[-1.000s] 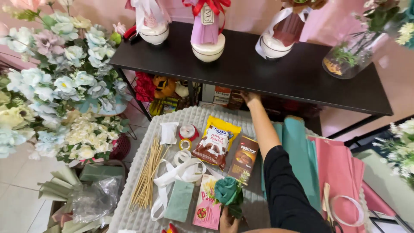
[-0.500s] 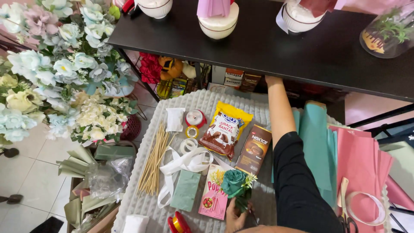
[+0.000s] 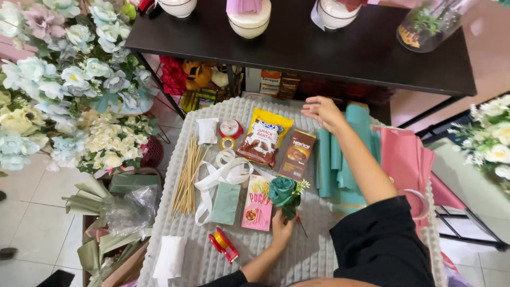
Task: Assembling a gift bouquet by arranging chocolate boxes and small gift boxes on a table
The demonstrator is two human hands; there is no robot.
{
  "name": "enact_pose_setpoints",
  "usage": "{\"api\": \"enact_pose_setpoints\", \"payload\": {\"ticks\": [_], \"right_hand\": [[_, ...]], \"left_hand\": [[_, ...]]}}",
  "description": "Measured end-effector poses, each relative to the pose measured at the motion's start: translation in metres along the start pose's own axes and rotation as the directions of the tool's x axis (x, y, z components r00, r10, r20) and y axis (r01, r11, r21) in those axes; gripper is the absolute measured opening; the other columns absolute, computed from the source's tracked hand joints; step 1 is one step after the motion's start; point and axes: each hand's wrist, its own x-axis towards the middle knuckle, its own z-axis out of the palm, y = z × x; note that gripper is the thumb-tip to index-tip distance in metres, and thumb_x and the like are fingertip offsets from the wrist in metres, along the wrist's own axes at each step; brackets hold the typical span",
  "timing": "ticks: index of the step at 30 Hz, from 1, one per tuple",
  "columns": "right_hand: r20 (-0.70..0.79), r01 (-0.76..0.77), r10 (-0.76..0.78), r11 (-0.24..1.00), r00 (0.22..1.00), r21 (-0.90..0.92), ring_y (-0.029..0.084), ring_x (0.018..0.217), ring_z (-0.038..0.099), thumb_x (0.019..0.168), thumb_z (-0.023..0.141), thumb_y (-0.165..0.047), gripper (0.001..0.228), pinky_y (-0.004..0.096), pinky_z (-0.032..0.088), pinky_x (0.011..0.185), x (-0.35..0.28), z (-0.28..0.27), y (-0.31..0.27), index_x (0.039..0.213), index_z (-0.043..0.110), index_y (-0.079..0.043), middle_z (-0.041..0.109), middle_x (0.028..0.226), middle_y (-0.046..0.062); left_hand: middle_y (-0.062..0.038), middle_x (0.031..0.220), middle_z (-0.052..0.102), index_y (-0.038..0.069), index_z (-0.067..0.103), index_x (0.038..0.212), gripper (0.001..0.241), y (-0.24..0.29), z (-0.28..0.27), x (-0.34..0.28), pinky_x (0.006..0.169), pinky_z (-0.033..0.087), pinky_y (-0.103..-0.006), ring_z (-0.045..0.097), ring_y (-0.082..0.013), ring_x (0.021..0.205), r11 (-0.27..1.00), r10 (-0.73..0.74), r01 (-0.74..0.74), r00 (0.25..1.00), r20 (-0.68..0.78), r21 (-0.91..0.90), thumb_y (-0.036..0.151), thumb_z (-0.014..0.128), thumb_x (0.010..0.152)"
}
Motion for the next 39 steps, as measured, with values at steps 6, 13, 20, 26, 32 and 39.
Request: {"api": "enact_pose_setpoints", "payload": {"ticks": [6, 13, 20, 26, 32, 39], "right_hand": [[0.349, 0.292, -0.191, 0.919, 0.917, -0.264, 0.023, 0.101, 0.074, 0.099, 0.062, -0.015, 0.037, 0.037, 0.062, 0.085, -0.297, 0.003, -0.01, 0.133, 0.062, -0.002, 0.075, 0.12, 0.015], [-0.019, 0.155, -0.206, 0.79, 0.978, -0.593, 0.008, 0.092, 0.078, 0.093, 0.065, -0.033, 0.034, 0.024, 0.057, 0.084, -0.47, 0.014, 0.123, 0.12, 0.076, -0.018, 0.083, 0.109, -0.003], [0.201, -0.086, 0.385, 0.613, 0.901, -0.785, 0.011, 0.08, 0.071, 0.102, 0.052, -0.038, 0.029, 0.027, 0.05, 0.078, -0.509, 0.008, 0.289, 0.09, 0.07, -0.018, 0.075, 0.086, -0.002], [-0.047, -0.173, 0.289, 0.426, 0.956, -0.888, 0.017, 0.075, 0.07, 0.101, 0.049, -0.051, 0.039, 0.034, 0.05, 0.074, -0.507, -0.047, 0.301, 0.096, 0.07, -0.019, 0.074, 0.078, 0.002], [-0.365, -0.19, -0.313, 0.472, 0.877, -0.861, 0.041, 0.11, 0.062, 0.096, 0.06, -0.038, 0.047, 0.054, 0.052, 0.084, -0.444, -0.037, 0.315, 0.127, 0.051, -0.005, 0.059, 0.118, 0.02], [-0.488, -0.237, -0.178, 0.702, 0.854, -0.672, 0.038, 0.091, 0.071, 0.096, 0.059, -0.027, 0.017, 0.047, 0.049, 0.083, -0.475, -0.033, 0.33, 0.098, 0.065, -0.012, 0.076, 0.087, 0.013]], "left_hand": [[-0.008, 0.102, 0.069, 0.006, 0.066, 0.126, 0.058, -0.104, -0.034, 0.007, 0.078, 0.06, -0.0371, 0.066, -0.019, 0.09, 0.991, 0.116, -0.116, 0.993, 0.005, -0.064, -0.021, 0.06, 0.075], [-0.009, 0.12, 0.072, 0.008, 0.069, 0.119, 0.033, -0.016, -0.011, -0.027, 0.104, 0.047, -0.0377, 0.064, -0.0206, 0.112, 0.97, 0.15, -0.163, 0.985, 0.084, 0.179, 0.013, 0.076, 0.087], [-0.014, 0.093, 0.059, 0.001, 0.062, 0.092, 0.012, 0.106, 0.005, -0.048, 0.068, 0.043, -0.0396, 0.058, -0.0297, 0.081, 0.684, 0.53, -0.7, 0.671, 0.519, 0.206, 0.01, 0.058, 0.099], [-0.016, 0.101, 0.066, 0.0, 0.063, 0.109, 0.011, 0.117, 0.011, -0.061, 0.07, 0.051, -0.0367, 0.065, -0.0306, 0.086, 0.491, 0.567, -0.807, 0.582, 0.582, 0.329, 0.003, 0.061, 0.099], [-0.011, 0.094, 0.065, 0.003, 0.062, 0.101, 0.01, 0.092, 0.02, -0.071, 0.065, 0.055, -0.0351, 0.064, -0.024, 0.08, 0.684, 0.471, -0.626, 0.771, 0.427, 0.375, 0.003, 0.069, 0.095], [-0.007, 0.094, 0.06, 0.007, 0.057, 0.119, 0.027, 0.055, 0.03, -0.095, 0.057, 0.062, -0.0359, 0.068, -0.0192, 0.074, 0.917, -0.398, 0.381, 0.85, 0.346, 0.119, 0.013, 0.067, 0.095]]}}
